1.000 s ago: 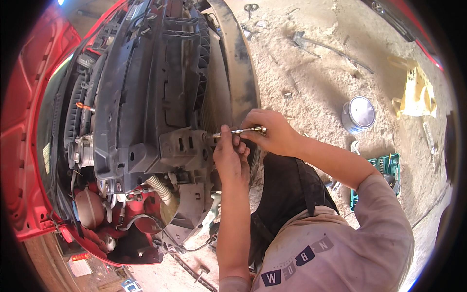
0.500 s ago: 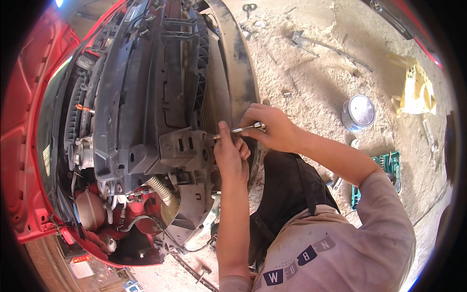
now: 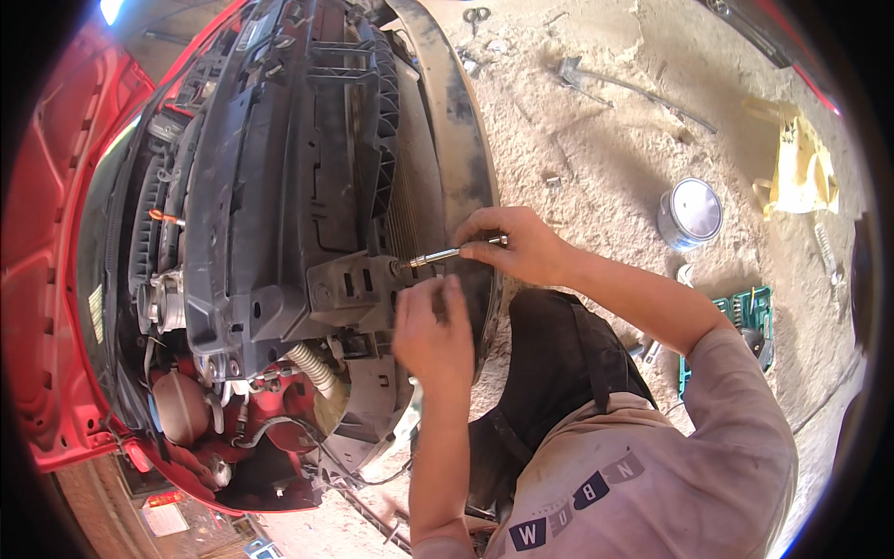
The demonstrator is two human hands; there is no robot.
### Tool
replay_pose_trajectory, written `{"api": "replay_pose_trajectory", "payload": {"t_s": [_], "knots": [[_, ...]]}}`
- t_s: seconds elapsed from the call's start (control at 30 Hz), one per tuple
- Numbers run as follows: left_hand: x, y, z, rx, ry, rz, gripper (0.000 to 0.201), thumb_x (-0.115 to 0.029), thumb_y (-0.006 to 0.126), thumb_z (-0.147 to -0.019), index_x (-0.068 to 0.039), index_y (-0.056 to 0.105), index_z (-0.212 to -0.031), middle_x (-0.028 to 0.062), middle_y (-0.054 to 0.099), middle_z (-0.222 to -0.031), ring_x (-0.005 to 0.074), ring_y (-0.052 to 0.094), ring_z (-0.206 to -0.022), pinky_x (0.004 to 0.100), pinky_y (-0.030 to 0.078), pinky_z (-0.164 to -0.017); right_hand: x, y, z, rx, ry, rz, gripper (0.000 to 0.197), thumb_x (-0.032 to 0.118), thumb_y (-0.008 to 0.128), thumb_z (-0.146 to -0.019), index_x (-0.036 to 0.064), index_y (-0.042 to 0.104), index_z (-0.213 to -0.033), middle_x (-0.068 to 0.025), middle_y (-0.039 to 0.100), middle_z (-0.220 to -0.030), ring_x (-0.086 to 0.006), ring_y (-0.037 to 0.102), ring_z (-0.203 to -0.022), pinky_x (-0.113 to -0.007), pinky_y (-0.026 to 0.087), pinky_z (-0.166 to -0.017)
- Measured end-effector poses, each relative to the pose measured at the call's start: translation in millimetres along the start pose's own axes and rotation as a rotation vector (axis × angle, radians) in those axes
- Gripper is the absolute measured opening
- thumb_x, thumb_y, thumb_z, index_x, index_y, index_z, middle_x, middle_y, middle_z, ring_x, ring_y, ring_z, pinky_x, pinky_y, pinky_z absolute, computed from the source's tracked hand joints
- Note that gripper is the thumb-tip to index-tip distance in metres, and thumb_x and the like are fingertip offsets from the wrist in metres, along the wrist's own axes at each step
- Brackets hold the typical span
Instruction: The person removes a black plastic cover from the front of a red car using a screwdriver and socket wrench. They then remove a headlight assembly and place it on the ground. The person continues to work on the front end, removing additional parts and placing them on the ground.
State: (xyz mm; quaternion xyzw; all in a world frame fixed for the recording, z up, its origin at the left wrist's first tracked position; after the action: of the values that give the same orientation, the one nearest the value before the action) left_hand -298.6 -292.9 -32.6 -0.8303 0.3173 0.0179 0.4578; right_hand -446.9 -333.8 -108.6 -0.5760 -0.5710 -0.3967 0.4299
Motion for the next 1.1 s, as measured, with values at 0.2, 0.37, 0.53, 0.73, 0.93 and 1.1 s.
{"api": "replay_pose_trajectory", "payload": {"t_s": [0.2,0.37,0.53,0.73,0.93,1.1], "knots": [[-6,-3,-25,0.162,0.273,-0.851,0.031,-0.014,0.063,-0.084,-0.007,0.067,-0.114,0.0049,0.059,-0.111,0.0242,0.056,-0.109,0.0349,0.042,-0.084,7,-3,1,-0.032,-0.048,-0.027,0.014,0.009,0.073,-0.084,0.0045,0.070,-0.097,-0.0097,0.068,-0.090,-0.0234,0.066,-0.084,-0.034,0.052,-0.071],[-5,6,-26,0.185,0.369,-0.935,0.030,-0.014,0.061,-0.083,-0.007,0.065,-0.112,0.0045,0.058,-0.114,0.0231,0.054,-0.112,0.0349,0.040,-0.088,13,-2,1,-0.027,-0.118,0.036,0.013,0.007,0.073,-0.083,0.0046,0.070,-0.096,-0.0087,0.068,-0.090,-0.0243,0.065,-0.082,-0.034,0.051,-0.068],[-13,6,-26,0.133,0.409,-0.808,0.027,-0.012,0.064,-0.086,-0.007,0.063,-0.112,0.0061,0.061,-0.111,0.0247,0.058,-0.107,0.0372,0.042,-0.086,19,-20,7,-0.062,-0.134,-0.003,0.014,0.007,0.074,-0.083,0.0036,0.070,-0.096,-0.0077,0.068,-0.088,-0.0219,0.064,-0.079,-0.033,0.051,-0.067],[-35,-7,14,0.249,0.364,-0.428,0.027,-0.007,0.071,-0.082,-0.002,0.063,-0.108,0.0122,0.066,-0.094,0.0276,0.065,-0.078,0.0334,0.050,-0.064,6,-42,56,0.127,0.224,-0.191,0.016,0.009,0.075,-0.084,0.0030,0.071,-0.098,-0.0050,0.069,-0.086,-0.0142,0.065,-0.079,-0.030,0.051,-0.072],[20,-24,60,0.406,-0.349,0.318,0.028,-0.015,0.067,-0.084,0.001,0.059,-0.106,0.0136,0.064,-0.090,0.0227,0.062,-0.070,0.0302,0.048,-0.058,-9,-49,68,0.028,0.335,-0.229,0.017,0.012,0.075,-0.083,0.0014,0.070,-0.096,-0.0045,0.069,-0.083,-0.0119,0.064,-0.077,-0.029,0.051,-0.073],[42,3,81,0.396,-1.026,1.224,0.031,-0.027,0.060,-0.090,0.000,0.054,-0.102,0.0109,0.056,-0.091,0.0170,0.053,-0.066,0.0255,0.042,-0.052,22,-35,34,0.044,0.252,-0.280,0.016,0.012,0.074,-0.081,0.0015,0.072,-0.093,-0.0073,0.071,-0.082,-0.0138,0.066,-0.076,-0.029,0.051,-0.072]]}}
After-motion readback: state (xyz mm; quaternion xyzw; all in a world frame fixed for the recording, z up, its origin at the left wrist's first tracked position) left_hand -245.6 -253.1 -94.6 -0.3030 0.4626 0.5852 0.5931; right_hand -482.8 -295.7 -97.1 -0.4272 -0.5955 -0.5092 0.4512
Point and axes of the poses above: each hand's wrist, its own z-axis away from the middle knuckle, its own y-axis out of the palm, x = y × z, the point moved 9 cm from there along -z, towards the middle knuckle
